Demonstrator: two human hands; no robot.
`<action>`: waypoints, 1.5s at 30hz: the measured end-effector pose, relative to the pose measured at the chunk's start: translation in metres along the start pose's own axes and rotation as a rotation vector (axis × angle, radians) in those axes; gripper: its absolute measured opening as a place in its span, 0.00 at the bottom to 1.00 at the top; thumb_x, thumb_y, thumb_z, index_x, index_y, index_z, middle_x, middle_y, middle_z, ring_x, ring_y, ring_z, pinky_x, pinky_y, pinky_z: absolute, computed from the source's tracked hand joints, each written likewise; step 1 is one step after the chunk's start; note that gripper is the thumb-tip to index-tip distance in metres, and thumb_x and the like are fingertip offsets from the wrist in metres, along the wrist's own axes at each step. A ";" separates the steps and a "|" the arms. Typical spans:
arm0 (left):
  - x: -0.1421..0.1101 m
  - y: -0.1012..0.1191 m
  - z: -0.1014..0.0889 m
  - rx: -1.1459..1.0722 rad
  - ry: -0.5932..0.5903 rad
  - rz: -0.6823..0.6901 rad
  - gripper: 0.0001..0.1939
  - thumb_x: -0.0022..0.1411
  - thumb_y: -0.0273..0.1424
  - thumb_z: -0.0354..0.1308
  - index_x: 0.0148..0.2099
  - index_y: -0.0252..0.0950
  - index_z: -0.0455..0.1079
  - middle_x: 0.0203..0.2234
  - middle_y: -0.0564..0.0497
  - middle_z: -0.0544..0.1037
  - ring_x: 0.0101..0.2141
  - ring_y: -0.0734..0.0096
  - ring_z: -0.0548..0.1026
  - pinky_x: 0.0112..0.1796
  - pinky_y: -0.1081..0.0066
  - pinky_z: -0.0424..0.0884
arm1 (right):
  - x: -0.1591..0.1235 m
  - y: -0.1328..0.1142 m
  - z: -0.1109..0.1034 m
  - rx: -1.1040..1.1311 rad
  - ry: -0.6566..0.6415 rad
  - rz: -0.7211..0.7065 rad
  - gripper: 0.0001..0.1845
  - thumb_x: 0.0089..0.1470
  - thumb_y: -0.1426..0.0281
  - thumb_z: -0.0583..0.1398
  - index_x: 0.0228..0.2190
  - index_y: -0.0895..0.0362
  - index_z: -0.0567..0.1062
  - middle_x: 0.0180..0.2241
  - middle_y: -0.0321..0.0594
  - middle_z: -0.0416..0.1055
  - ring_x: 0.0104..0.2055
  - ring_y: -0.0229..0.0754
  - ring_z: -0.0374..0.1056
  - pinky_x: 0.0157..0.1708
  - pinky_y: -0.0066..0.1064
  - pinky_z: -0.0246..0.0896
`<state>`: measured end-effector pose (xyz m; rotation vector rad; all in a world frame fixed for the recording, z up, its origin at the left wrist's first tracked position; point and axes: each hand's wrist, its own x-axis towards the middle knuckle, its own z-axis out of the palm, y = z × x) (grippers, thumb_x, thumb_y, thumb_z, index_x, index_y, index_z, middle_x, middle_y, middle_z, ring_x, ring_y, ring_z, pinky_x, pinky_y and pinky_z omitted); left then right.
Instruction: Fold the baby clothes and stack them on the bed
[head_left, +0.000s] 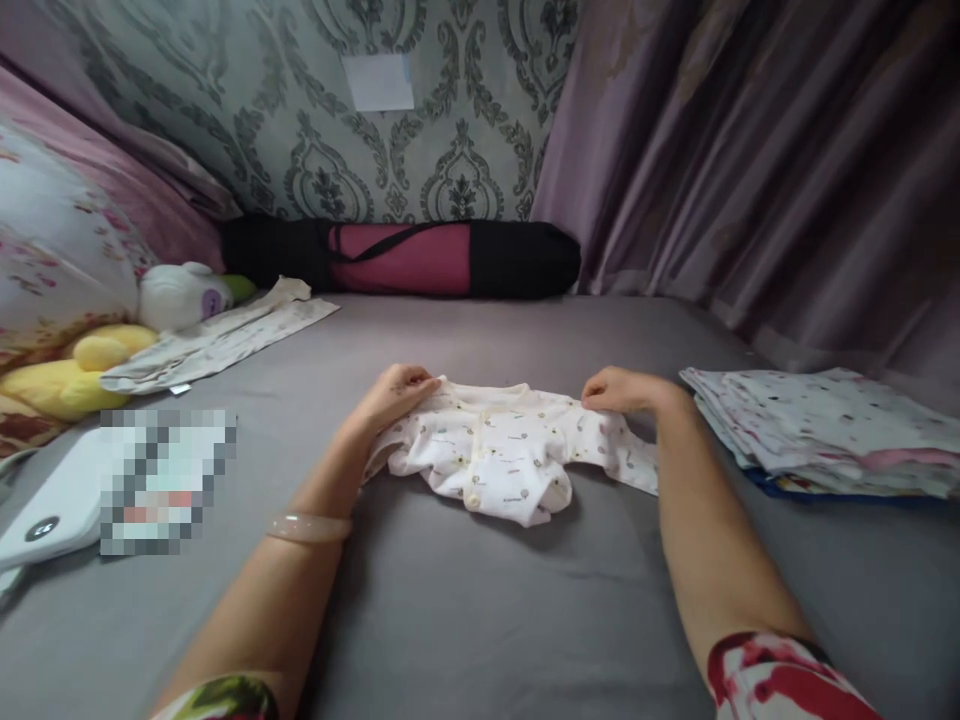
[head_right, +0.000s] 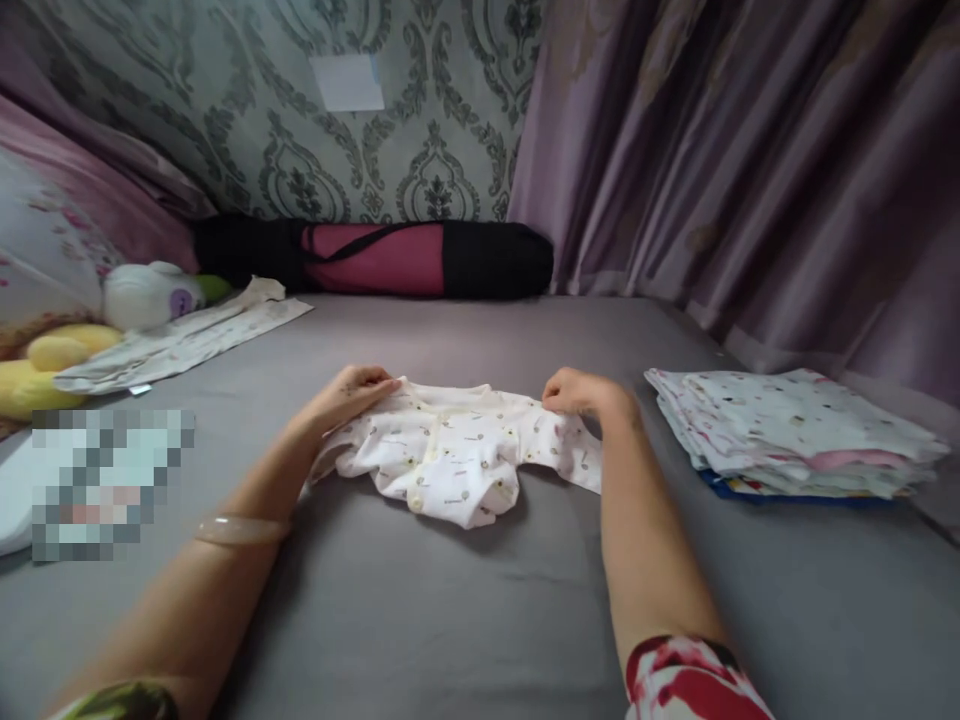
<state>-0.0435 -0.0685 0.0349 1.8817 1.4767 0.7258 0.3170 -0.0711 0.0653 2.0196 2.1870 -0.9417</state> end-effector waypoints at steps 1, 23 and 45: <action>0.003 -0.005 0.005 0.058 -0.013 -0.001 0.21 0.53 0.48 0.55 0.31 0.34 0.75 0.21 0.52 0.74 0.25 0.70 0.68 0.26 0.75 0.61 | 0.005 0.001 0.004 -0.035 -0.027 0.053 0.04 0.44 0.71 0.62 0.23 0.56 0.79 0.23 0.36 0.74 0.23 0.37 0.66 0.22 0.26 0.56; 0.009 -0.021 0.008 0.204 -0.012 -0.020 0.20 0.55 0.45 0.53 0.35 0.33 0.75 0.26 0.48 0.77 0.29 0.68 0.71 0.30 0.73 0.62 | 0.049 -0.031 0.059 -0.016 0.267 -0.189 0.10 0.54 0.63 0.60 0.34 0.57 0.76 0.31 0.39 0.75 0.30 0.37 0.68 0.27 0.25 0.56; -0.007 0.079 -0.078 -0.317 0.282 0.306 0.20 0.51 0.48 0.64 0.32 0.35 0.72 0.20 0.55 0.67 0.20 0.80 0.62 0.20 0.77 0.54 | -0.030 -0.068 -0.056 0.544 0.498 -0.540 0.23 0.36 0.50 0.69 0.26 0.55 0.77 0.25 0.36 0.74 0.27 0.39 0.67 0.26 0.30 0.60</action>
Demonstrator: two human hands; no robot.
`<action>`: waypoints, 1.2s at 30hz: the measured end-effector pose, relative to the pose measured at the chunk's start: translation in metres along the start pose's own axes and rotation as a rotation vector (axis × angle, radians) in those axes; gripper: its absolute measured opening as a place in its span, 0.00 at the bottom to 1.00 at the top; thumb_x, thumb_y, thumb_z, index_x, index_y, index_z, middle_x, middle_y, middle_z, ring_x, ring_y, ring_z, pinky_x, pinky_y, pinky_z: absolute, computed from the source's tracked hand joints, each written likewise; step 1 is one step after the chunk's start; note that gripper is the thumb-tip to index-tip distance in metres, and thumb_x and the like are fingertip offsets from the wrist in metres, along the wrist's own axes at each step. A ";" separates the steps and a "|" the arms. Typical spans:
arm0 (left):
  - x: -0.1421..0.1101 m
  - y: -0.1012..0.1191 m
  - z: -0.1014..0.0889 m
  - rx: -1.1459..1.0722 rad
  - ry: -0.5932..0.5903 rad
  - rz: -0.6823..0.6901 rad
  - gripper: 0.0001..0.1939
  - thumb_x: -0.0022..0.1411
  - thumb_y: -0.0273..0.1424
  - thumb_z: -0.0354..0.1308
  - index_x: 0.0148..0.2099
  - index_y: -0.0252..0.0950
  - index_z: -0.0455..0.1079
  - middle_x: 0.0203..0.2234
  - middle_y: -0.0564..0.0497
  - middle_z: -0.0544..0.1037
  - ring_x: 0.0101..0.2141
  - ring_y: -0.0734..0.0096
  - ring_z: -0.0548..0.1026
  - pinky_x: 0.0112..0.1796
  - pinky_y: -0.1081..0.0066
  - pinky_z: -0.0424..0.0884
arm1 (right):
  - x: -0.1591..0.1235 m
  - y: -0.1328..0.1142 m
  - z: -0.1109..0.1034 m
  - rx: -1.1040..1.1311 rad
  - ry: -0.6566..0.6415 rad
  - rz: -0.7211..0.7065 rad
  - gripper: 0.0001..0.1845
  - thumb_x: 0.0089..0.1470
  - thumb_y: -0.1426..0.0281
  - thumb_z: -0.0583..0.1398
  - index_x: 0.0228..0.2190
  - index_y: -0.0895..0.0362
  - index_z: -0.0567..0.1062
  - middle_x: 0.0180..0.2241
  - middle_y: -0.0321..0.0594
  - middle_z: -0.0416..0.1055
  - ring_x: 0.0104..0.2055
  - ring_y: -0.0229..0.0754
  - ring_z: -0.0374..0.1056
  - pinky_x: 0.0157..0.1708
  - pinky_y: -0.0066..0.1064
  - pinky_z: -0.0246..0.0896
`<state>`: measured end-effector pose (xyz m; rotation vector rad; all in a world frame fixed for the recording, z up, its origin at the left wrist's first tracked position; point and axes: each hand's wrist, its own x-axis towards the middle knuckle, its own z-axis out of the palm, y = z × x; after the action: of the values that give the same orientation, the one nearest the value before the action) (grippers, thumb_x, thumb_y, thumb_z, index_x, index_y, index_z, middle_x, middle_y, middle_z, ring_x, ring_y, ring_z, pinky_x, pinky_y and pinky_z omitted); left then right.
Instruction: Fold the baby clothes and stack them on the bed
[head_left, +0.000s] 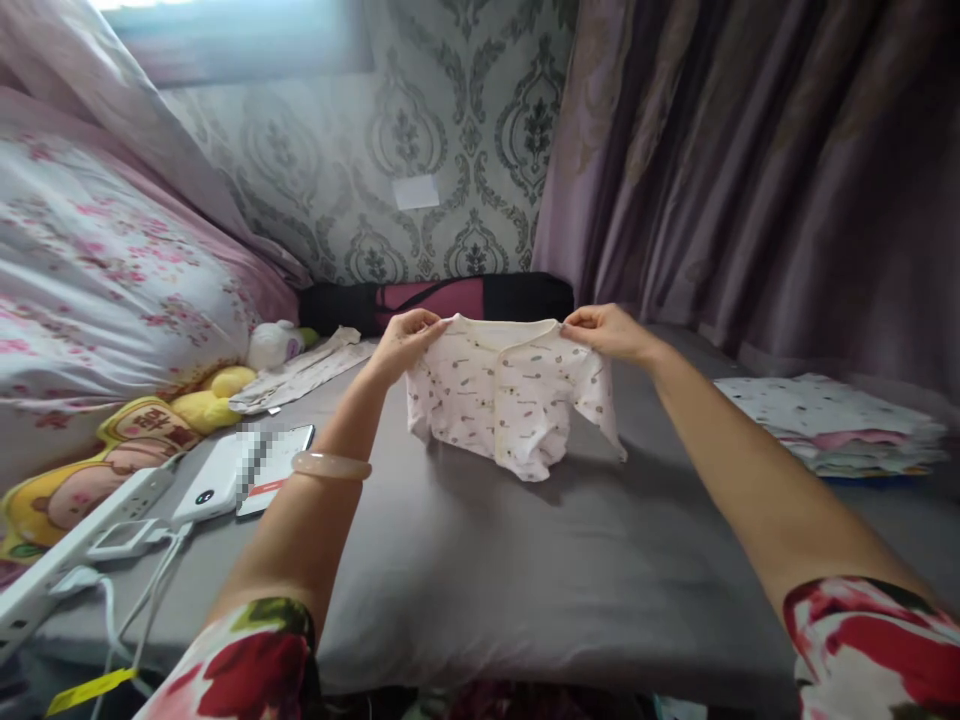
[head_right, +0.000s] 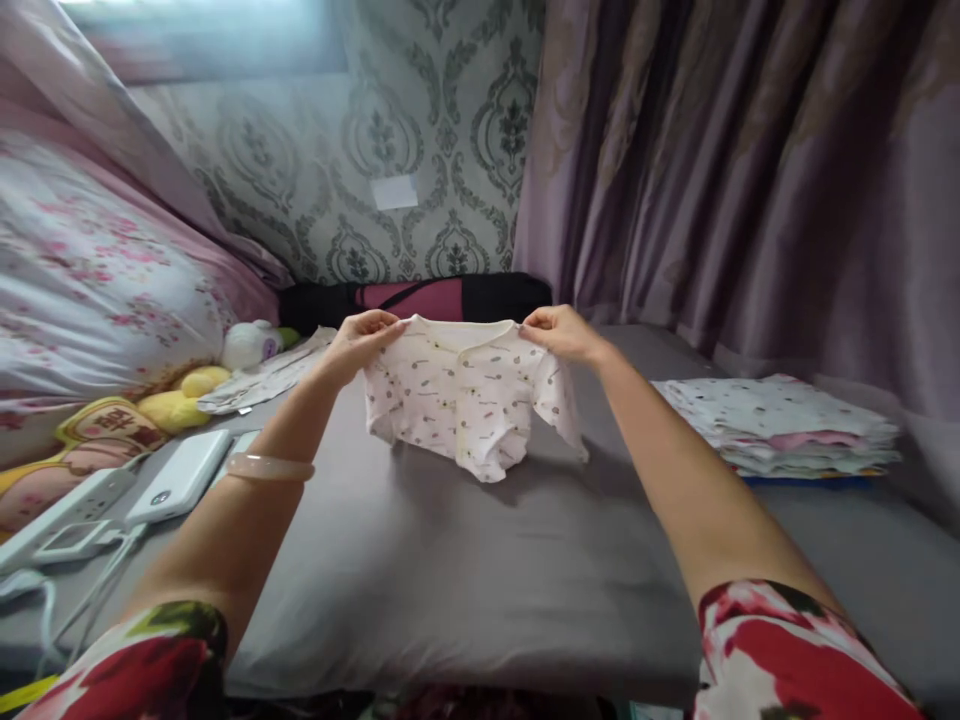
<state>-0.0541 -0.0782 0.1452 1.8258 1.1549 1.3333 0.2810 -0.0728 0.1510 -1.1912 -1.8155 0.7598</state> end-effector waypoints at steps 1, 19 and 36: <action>0.005 0.011 -0.004 0.011 -0.001 0.039 0.20 0.51 0.47 0.64 0.32 0.34 0.72 0.20 0.54 0.67 0.20 0.79 0.62 0.20 0.77 0.55 | 0.003 -0.009 -0.008 -0.001 0.013 -0.016 0.23 0.36 0.50 0.70 0.26 0.55 0.77 0.25 0.37 0.75 0.27 0.40 0.68 0.26 0.30 0.62; 0.054 0.084 -0.028 0.116 0.170 0.298 0.11 0.54 0.38 0.62 0.33 0.35 0.74 0.21 0.53 0.72 0.23 0.77 0.67 0.25 0.75 0.63 | 0.026 -0.070 -0.062 -0.083 0.121 -0.209 0.19 0.47 0.51 0.65 0.35 0.51 0.81 0.32 0.39 0.78 0.36 0.45 0.73 0.33 0.34 0.68; 0.054 0.036 -0.001 -0.021 0.039 0.032 0.21 0.44 0.47 0.68 0.32 0.33 0.76 0.22 0.51 0.76 0.23 0.75 0.70 0.24 0.75 0.63 | 0.023 -0.025 -0.043 -0.188 0.056 -0.060 0.19 0.43 0.53 0.66 0.30 0.56 0.81 0.31 0.40 0.79 0.35 0.44 0.73 0.40 0.35 0.67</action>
<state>-0.0374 -0.0457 0.1994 1.8176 1.1322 1.3993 0.3030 -0.0590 0.1992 -1.2588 -1.8993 0.5259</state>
